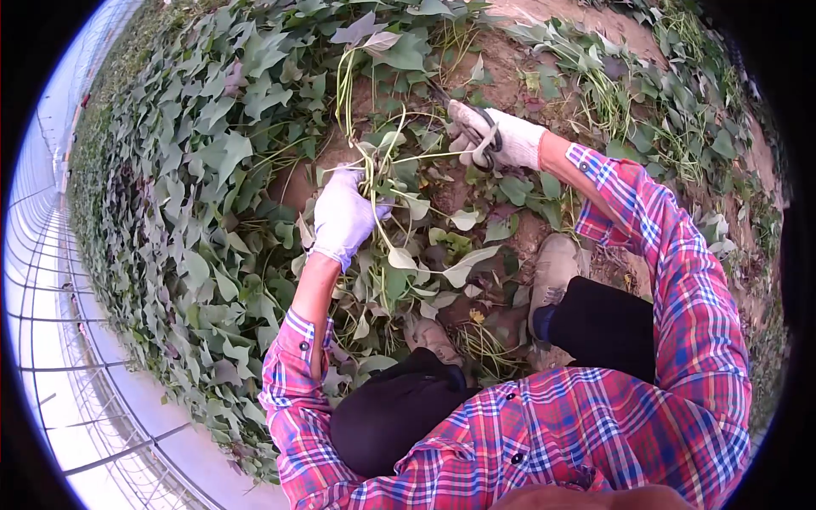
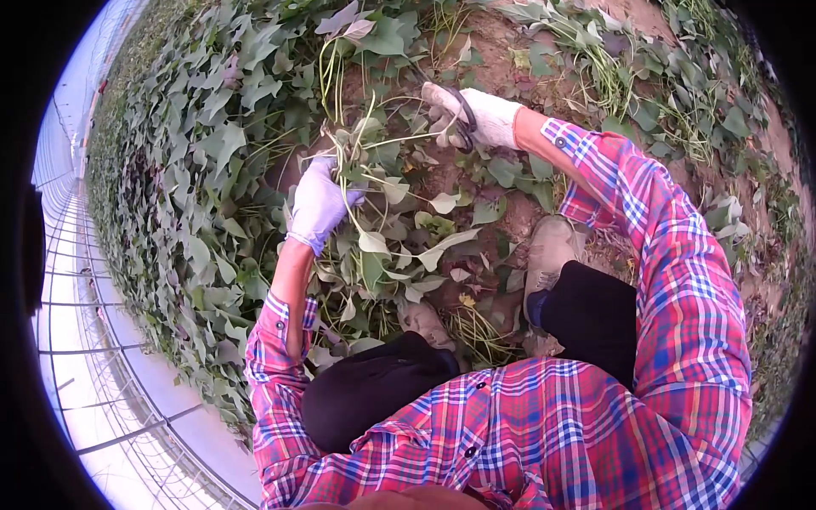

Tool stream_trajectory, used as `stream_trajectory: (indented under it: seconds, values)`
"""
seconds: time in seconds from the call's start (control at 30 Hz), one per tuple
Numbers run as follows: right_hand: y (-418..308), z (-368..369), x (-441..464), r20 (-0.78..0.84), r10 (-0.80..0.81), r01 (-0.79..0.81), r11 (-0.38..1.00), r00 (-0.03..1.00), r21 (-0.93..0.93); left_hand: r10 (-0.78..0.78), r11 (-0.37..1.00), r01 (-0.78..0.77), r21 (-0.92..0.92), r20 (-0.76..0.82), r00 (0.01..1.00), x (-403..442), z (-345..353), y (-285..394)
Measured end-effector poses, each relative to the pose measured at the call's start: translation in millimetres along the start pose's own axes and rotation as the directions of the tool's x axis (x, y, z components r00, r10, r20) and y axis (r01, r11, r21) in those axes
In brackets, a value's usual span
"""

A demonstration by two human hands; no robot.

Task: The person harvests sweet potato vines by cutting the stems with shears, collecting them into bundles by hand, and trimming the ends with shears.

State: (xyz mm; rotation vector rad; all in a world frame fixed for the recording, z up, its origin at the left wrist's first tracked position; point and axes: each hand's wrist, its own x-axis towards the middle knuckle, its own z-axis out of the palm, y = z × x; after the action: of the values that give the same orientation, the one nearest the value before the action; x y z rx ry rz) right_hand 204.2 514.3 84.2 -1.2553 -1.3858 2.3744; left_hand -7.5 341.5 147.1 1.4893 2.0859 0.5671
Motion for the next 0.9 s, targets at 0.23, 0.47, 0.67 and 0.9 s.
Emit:
stream_trajectory:
  seconds: [0.23, 0.47, 0.67, 0.9]
  values:
    - [33.7, -10.5, 66.4, 0.155, 0.010, -0.046, 0.972, 0.988, 0.232, 0.046, 0.969, -0.092, 0.230, 0.199, 0.979, 116.8, 60.0, -18.4]
    - [66.1, -20.6, 88.0, -0.111, -0.077, 0.077, 0.997, 0.991, -0.003, -0.224, 0.835, 0.045, 0.549, 0.264, 0.938, 205.3, 102.1, -62.4]
    - [82.2, -41.2, 94.2, 0.064, -0.442, 0.405, 0.741, 0.895, -0.536, -0.250, 0.811, 0.010, 0.585, 0.331, 0.910, 224.1, 127.0, -82.7]
    - [93.3, -52.4, 114.3, 0.214, -0.150, 0.262, 0.547, 0.965, -0.795, -0.125, 0.951, 0.046, 0.307, 0.245, 0.961, 223.7, 141.2, -127.2]
